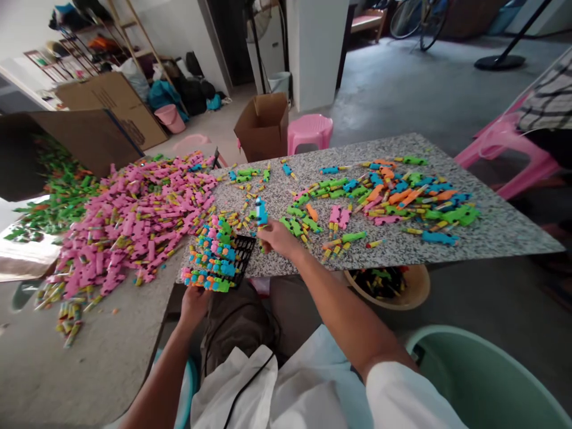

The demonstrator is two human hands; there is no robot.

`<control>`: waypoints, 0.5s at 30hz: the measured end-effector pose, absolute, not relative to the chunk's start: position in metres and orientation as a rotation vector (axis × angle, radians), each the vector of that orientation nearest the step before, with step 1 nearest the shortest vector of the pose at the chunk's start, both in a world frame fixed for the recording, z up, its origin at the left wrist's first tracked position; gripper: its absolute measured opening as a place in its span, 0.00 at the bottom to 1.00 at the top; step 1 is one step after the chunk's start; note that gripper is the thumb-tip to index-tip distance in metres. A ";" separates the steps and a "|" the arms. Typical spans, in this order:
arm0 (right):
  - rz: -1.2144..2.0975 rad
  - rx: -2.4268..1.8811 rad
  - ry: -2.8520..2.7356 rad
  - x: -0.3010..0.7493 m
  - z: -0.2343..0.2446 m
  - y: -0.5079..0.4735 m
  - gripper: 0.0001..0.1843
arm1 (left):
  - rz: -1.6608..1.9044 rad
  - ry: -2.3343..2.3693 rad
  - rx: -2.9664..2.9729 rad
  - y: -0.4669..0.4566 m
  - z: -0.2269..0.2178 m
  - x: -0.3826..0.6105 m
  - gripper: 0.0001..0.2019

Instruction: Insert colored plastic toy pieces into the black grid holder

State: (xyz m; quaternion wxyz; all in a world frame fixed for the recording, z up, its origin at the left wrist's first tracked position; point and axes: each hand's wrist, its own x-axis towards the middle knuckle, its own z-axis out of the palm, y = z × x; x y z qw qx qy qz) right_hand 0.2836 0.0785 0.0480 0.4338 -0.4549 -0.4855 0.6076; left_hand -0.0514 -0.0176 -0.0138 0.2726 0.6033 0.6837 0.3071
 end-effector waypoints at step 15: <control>1.704 -1.206 -1.479 0.219 0.024 0.096 0.06 | 0.792 1.898 1.674 -0.018 -0.026 -0.058 0.18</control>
